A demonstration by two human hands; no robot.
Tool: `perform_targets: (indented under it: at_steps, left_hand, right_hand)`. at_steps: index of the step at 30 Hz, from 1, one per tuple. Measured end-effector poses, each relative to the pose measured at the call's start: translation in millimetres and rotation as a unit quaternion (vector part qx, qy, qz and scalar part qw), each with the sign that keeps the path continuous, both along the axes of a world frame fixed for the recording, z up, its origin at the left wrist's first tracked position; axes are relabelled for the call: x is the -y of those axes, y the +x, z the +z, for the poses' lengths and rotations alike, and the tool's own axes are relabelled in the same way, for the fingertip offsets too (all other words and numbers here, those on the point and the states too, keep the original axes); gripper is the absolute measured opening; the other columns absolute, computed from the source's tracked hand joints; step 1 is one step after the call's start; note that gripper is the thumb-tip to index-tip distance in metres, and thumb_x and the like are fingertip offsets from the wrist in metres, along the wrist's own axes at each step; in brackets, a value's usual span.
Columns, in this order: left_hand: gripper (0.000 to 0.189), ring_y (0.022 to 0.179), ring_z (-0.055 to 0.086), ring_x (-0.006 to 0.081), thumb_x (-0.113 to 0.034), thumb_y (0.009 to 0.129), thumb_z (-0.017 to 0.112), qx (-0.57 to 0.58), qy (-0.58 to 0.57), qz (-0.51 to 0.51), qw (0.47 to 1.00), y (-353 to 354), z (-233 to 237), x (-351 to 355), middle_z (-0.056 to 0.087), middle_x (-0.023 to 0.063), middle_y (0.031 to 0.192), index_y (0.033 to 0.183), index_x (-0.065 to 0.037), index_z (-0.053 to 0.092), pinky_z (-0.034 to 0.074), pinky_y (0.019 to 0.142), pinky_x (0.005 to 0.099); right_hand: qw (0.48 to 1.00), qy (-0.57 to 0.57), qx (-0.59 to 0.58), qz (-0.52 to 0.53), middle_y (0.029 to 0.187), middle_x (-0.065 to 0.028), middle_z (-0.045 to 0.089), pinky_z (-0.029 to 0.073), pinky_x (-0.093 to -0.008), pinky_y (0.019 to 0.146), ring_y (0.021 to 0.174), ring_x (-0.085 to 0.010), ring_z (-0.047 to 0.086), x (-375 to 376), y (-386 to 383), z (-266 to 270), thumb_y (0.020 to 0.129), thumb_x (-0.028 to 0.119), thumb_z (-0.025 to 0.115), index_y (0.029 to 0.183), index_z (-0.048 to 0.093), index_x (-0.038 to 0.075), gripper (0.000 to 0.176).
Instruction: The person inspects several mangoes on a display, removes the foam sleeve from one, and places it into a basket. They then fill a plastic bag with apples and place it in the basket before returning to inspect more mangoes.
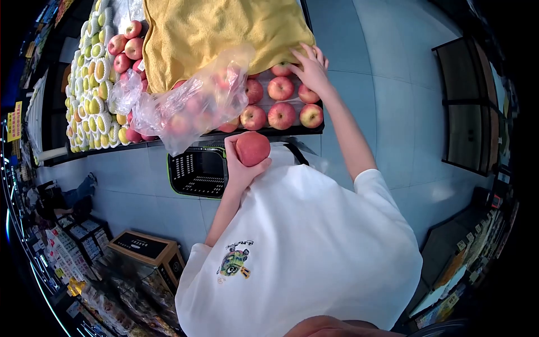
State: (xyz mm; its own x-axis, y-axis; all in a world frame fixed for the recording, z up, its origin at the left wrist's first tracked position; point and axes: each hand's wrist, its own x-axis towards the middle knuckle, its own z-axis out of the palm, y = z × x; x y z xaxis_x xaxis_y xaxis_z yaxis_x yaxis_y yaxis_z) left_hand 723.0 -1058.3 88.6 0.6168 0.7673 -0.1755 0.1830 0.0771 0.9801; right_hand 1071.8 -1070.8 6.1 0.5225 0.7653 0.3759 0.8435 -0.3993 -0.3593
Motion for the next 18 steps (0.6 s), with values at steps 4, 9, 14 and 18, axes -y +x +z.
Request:
perform_targets:
  at_steps: [4,9,14,18]
  left_hand:
    - [0.086,0.117,0.057,0.0222,-0.02,0.063,0.097,-0.046,-0.041,0.03,0.998,-4,-5,7,0.054,0.0113,0.127,0.128,-0.009,0.043,0.049,0.102,0.039]
    - [0.082,0.114,0.057,0.0213,-0.015,0.064,0.095,-0.038,-0.074,0.084,0.993,-11,-7,11,0.054,0.0098,0.125,0.127,-0.009,0.044,0.05,0.1,0.0376]
    - [0.082,0.115,0.057,0.0208,-0.009,0.063,0.094,-0.04,-0.077,0.106,0.991,-16,-13,13,0.054,0.0086,0.124,0.129,-0.009,0.045,0.05,0.101,0.037]
    - [0.082,0.115,0.057,0.0209,-0.008,0.064,0.094,-0.032,-0.081,0.115,0.99,-18,-10,16,0.054,0.009,0.124,0.129,-0.008,0.044,0.05,0.102,0.0372]
  right_hand:
    - [0.999,0.024,-0.007,0.044,0.127,-0.0061,0.071,0.029,-0.0519,0.116,0.133,-0.0353,0.05,-8,11,-27,0.093,0.038,0.073,0.127,0.074,0.016,0.041]
    - [0.991,0.088,-0.097,0.031,0.104,-0.0073,0.077,0.043,-0.0468,0.102,0.11,-0.0292,0.066,-19,22,-8,0.095,0.027,0.071,0.106,0.08,0.011,0.021]
    - [0.973,0.198,-0.075,0.089,0.101,-0.0144,0.075,0.054,-0.047,0.087,0.1,-0.0369,0.069,-74,55,35,0.098,0.024,0.065,0.104,0.074,0.007,0.021]
    - [0.98,0.155,-0.073,0.097,0.101,-0.0157,0.075,0.054,-0.0456,0.092,0.104,-0.037,0.069,-129,76,90,0.095,0.029,0.067,0.111,0.074,0.007,0.028]
